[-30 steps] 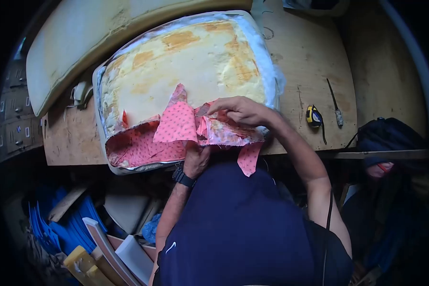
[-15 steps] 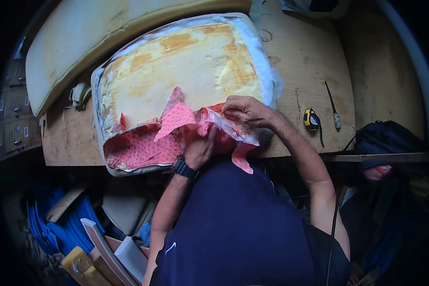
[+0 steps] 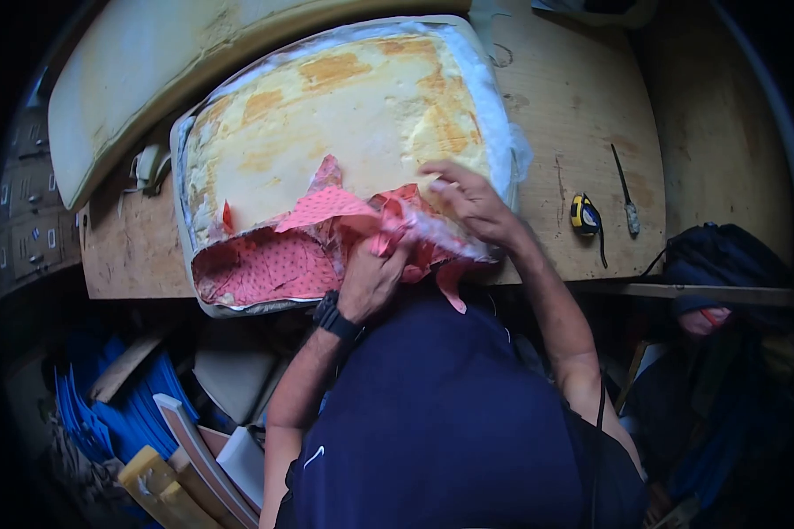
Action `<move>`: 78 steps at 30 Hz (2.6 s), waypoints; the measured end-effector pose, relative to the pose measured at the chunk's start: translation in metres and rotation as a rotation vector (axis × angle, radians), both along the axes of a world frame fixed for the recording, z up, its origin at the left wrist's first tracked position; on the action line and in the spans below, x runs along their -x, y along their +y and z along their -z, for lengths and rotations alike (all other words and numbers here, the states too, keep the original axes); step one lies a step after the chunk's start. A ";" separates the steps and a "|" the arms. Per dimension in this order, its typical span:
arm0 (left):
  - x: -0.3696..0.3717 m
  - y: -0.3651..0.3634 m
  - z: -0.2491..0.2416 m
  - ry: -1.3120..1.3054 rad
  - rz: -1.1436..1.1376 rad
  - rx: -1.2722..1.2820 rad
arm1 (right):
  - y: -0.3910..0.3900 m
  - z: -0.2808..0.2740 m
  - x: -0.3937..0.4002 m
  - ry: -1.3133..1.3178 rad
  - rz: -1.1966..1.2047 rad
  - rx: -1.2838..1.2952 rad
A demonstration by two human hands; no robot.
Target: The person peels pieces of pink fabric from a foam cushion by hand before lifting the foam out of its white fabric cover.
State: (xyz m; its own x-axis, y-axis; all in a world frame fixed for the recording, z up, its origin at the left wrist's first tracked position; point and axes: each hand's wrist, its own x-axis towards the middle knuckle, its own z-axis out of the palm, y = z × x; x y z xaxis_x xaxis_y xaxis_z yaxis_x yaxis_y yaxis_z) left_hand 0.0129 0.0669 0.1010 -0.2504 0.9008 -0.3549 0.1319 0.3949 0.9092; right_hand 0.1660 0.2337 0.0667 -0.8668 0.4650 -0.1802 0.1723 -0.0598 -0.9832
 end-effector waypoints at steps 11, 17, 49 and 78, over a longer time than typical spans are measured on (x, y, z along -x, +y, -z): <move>0.004 0.080 0.024 0.098 0.243 -0.525 | -0.009 -0.031 -0.027 -0.371 0.357 -0.908; 0.004 0.079 0.065 0.336 0.195 -0.587 | 0.052 0.008 -0.045 -0.336 0.316 -0.463; -0.059 0.127 0.116 0.121 -0.562 -0.358 | 0.030 -0.011 -0.050 -0.418 -0.148 -0.323; -0.061 0.136 0.198 0.457 -0.279 -0.013 | 0.096 0.001 -0.052 -0.432 -0.309 -0.046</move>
